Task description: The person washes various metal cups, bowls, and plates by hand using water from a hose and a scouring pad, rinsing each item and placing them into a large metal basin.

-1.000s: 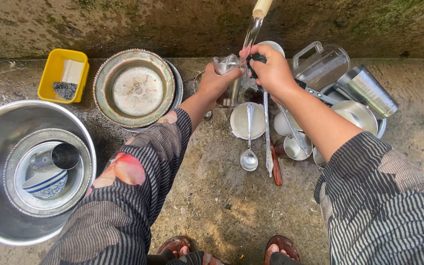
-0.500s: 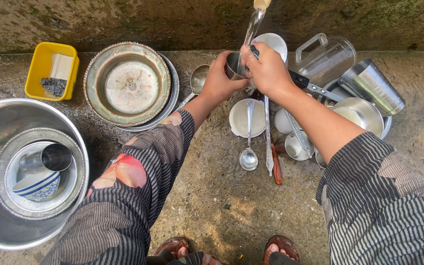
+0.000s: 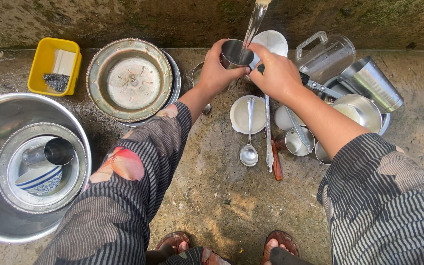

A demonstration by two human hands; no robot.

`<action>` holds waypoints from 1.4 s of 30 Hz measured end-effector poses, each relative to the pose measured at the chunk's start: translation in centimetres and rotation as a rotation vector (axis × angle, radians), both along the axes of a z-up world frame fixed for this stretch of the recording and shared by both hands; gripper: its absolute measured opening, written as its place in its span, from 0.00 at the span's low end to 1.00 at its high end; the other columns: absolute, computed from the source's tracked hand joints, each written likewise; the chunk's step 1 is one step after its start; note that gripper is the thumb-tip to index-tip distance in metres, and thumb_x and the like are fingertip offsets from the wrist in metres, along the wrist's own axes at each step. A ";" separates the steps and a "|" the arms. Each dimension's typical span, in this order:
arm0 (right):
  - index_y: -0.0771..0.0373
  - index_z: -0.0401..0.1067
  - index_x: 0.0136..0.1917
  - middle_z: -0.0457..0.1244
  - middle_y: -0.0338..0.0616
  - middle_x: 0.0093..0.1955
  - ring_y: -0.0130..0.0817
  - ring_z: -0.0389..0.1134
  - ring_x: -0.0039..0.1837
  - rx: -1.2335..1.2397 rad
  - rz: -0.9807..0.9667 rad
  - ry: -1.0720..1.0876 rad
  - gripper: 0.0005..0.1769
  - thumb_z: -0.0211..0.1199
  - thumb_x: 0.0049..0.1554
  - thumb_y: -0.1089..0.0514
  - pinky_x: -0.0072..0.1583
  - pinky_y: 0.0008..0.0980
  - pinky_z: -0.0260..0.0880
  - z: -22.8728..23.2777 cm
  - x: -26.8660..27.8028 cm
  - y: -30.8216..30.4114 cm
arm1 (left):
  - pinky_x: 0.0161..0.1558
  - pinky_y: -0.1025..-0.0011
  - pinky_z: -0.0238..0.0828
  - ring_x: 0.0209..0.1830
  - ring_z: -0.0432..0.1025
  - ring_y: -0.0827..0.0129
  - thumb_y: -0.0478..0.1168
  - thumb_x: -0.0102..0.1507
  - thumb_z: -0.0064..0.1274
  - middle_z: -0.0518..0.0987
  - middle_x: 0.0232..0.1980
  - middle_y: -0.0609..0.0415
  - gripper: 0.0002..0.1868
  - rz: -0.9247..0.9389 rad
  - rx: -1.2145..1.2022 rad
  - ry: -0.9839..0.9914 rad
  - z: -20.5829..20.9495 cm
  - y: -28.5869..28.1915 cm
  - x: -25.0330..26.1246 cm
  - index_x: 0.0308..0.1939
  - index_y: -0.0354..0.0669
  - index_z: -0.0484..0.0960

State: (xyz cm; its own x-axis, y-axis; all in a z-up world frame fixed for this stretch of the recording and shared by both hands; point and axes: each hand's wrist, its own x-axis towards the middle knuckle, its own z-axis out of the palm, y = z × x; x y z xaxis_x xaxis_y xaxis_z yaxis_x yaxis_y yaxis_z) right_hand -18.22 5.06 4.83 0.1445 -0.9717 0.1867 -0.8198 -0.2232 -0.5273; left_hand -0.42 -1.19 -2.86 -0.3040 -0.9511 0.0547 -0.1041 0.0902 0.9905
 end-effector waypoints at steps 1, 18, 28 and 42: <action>0.58 0.70 0.64 0.70 0.53 0.49 0.57 0.70 0.49 0.049 0.060 0.027 0.25 0.60 0.52 0.56 0.49 0.51 0.68 0.0 -0.1 0.2 | 0.62 0.66 0.74 0.64 0.73 0.60 0.39 0.49 0.75 0.73 0.64 0.43 0.49 -0.073 0.082 0.114 0.5 -0.3 0.5 0.70 0.43 0.64; 0.59 0.76 0.48 0.65 0.55 0.47 0.57 0.69 0.46 -0.105 -0.009 0.257 0.13 0.70 0.57 0.49 0.44 0.51 0.69 0.2 2.0 1.6 | 0.55 0.46 0.64 0.61 0.68 0.57 0.58 0.61 0.35 0.72 0.64 0.52 0.31 0.190 0.685 -0.049 -2.7 -3.5 3.4 0.64 0.48 0.68; 0.58 0.78 0.51 0.66 0.54 0.48 0.56 0.70 0.47 -0.067 0.083 0.285 0.13 0.70 0.56 0.50 0.46 0.50 0.69 0.5 2.0 2.2 | 0.56 0.38 0.67 0.60 0.68 0.51 0.55 0.63 0.35 0.69 0.64 0.49 0.28 0.092 0.807 -0.109 -2.8 -2.3 2.8 0.63 0.46 0.68; 0.53 0.66 0.52 0.64 0.44 0.36 0.33 0.62 0.31 0.869 -0.732 -1.169 0.27 0.41 0.63 0.30 0.31 0.31 0.58 -4.4 0.6 0.0 | 0.51 0.62 0.74 0.51 0.76 0.62 0.58 0.66 0.49 0.80 0.53 0.48 0.30 -0.161 0.248 0.192 2.1 -0.5 -1.2 0.65 0.44 0.72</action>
